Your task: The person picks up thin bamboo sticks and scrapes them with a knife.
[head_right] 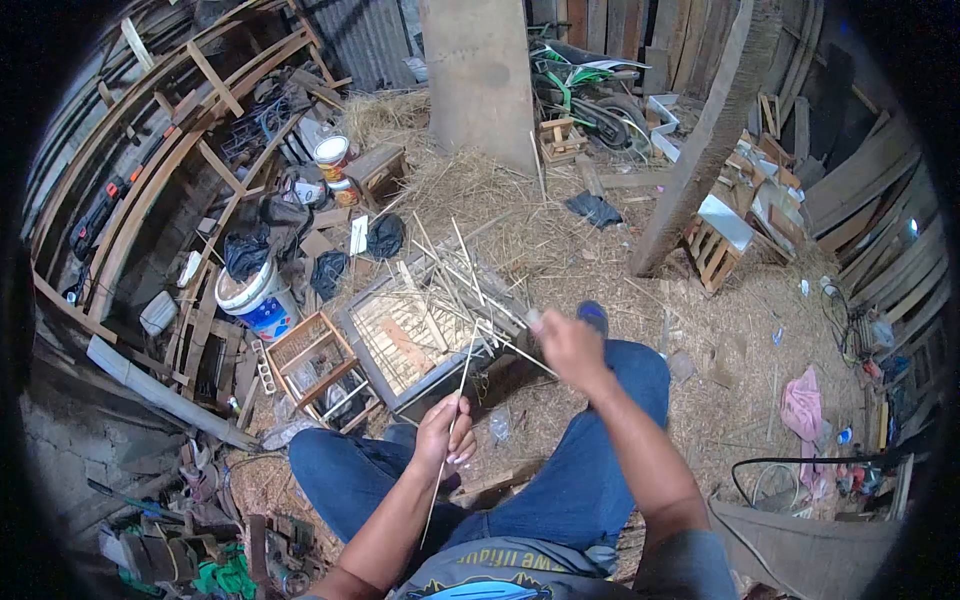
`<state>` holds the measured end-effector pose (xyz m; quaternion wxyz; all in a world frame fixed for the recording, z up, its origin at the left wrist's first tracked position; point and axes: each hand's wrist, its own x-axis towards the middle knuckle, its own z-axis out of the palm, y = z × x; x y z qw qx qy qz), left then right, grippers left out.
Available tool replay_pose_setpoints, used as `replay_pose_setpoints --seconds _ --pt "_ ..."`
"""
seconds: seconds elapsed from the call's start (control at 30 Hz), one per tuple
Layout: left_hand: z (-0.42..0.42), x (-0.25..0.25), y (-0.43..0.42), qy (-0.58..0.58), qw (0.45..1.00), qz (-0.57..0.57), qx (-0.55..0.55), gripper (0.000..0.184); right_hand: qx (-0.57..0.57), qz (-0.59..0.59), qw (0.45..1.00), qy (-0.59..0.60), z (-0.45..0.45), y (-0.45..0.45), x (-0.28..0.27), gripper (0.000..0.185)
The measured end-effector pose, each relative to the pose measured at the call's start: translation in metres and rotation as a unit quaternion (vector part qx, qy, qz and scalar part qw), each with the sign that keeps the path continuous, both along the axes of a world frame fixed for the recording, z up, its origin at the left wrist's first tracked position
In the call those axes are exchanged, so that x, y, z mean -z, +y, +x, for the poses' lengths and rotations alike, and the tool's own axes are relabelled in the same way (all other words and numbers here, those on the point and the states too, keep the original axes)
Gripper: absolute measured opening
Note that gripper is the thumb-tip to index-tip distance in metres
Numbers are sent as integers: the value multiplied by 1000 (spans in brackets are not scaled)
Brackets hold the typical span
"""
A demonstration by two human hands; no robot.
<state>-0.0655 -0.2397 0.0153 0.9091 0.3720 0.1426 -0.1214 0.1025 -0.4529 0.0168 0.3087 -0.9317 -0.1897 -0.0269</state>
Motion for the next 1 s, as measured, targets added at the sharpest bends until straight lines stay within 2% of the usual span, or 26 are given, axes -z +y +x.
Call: replay_pose_setpoints --seconds 0.1,0.2,0.37,0.43,0.5,0.53,0.57,0.63,0.67,0.7,0.77,0.9,1.0 --pt "10 0 -6 -5 998 69 2 31 -139 19 990 2 -52 27 -24 41" --pt "15 3 -8 -29 994 102 23 30 -196 53 978 -36 -68 31 -26 41" --pt "12 -5 -3 -71 994 56 62 30 -150 6 988 -35 -40 9 -23 39" --pt "2 -8 -5 -67 994 50 72 30 -32 -37 999 -11 -11 -7 -8 41" --pt "-8 -9 -10 -50 991 68 106 29 -7 -15 999 -30 1 -19 -3 42" --pt "-8 -5 -13 -64 986 125 90 30 17 6 999 -51 3 -21 -3 44" --pt "-6 -2 -12 -64 986 124 88 30 15 4 999 -51 -2 -21 -3 44" --pt "0 4 -12 -72 971 224 31 31 -3 107 994 19 -34 -5 -26 43" --pt "3 -6 -15 -62 964 257 7 32 -31 79 996 -38 -47 2 -20 41" --pt "5 -2 -15 -60 965 256 8 32 -95 44 994 -44 -62 8 -30 38" --pt "8 9 -13 -84 958 272 24 29 -163 69 983 -53 -78 17 -34 36" --pt "9 -3 -7 -122 958 256 31 29 -181 49 980 -67 -70 17 -43 35" --pt "8 -13 0 -110 963 241 39 32 -152 23 987 -44 -52 10 -45 37"
